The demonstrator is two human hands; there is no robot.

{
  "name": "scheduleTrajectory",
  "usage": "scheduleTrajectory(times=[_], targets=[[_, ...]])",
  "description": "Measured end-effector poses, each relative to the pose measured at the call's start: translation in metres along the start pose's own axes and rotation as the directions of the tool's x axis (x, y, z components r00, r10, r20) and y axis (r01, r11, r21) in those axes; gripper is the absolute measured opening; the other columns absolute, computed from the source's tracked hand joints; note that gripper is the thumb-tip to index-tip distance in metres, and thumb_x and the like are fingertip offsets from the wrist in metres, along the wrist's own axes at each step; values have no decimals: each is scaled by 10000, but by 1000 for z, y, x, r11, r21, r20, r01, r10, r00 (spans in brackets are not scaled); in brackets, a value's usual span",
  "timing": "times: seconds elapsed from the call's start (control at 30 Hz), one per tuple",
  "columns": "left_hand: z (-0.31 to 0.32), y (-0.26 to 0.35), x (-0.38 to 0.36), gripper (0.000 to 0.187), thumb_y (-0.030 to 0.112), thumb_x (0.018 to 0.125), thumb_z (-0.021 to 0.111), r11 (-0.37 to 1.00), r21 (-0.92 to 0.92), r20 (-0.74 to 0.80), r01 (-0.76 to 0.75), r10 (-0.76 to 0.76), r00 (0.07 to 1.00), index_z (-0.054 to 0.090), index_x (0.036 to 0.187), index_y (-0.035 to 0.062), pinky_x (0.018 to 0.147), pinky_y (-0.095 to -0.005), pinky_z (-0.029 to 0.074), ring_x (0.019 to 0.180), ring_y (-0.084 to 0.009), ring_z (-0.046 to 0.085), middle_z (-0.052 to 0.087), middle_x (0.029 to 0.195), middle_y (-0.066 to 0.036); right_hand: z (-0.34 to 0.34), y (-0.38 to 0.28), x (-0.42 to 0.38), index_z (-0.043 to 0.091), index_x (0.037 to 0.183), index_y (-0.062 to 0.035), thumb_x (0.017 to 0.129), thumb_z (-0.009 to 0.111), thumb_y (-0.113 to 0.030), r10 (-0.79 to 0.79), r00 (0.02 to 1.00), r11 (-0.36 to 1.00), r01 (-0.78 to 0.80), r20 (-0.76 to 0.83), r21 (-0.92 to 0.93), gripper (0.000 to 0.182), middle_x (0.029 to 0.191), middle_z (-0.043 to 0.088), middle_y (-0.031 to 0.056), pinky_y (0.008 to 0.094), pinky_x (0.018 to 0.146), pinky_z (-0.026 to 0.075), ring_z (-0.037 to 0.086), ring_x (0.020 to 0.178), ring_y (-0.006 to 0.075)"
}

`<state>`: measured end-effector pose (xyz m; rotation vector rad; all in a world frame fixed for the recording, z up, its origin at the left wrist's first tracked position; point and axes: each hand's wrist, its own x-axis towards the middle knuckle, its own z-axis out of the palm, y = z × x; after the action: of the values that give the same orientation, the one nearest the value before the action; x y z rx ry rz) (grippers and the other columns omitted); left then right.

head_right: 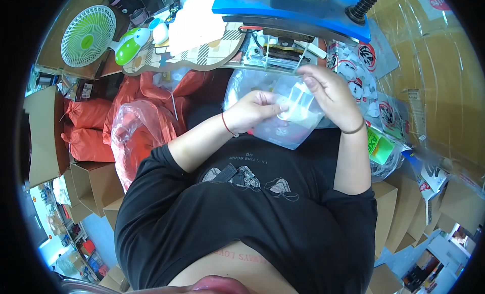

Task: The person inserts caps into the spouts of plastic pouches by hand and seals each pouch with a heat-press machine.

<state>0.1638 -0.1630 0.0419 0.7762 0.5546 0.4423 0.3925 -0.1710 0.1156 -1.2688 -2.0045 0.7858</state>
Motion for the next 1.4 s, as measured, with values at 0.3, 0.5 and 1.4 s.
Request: scheduleTrajectory(times=[0.3, 0.5, 1.4], targets=[[-54, 40, 44, 211, -10, 884, 678, 992, -85, -118, -94, 84, 989, 678, 1095, -4, 873, -322, 591, 974, -181, 705, 716, 1075, -118, -34, 76, -47, 589, 1195, -68, 896, 644, -141, 387, 888, 634, -453, -250, -627, 312, 1139, 582, 185, 449, 886, 472, 583, 1019, 411], [-93, 58, 43, 332, 150, 891, 730, 812, 487, -482, -321, 556, 677, 506, 1048, -37, 609, -332, 566, 696, -209, 684, 657, 887, -140, -27, 86, -58, 607, 1092, -44, 876, 692, -149, 184, 909, 793, -362, -373, -490, 255, 1093, 626, 188, 415, 834, 497, 613, 975, 399], [-22, 14, -11, 222, 225, 965, 682, 898, 415, -87, -146, 199, 976, 726, 994, 9, 701, -219, 492, 745, -27, 566, 658, 813, 33, 9, -19, 11, 681, 1039, -33, 909, 677, -107, -83, 984, 995, 72, -157, -76, 150, 923, 673, 97, 327, 763, 504, 651, 847, 243]])
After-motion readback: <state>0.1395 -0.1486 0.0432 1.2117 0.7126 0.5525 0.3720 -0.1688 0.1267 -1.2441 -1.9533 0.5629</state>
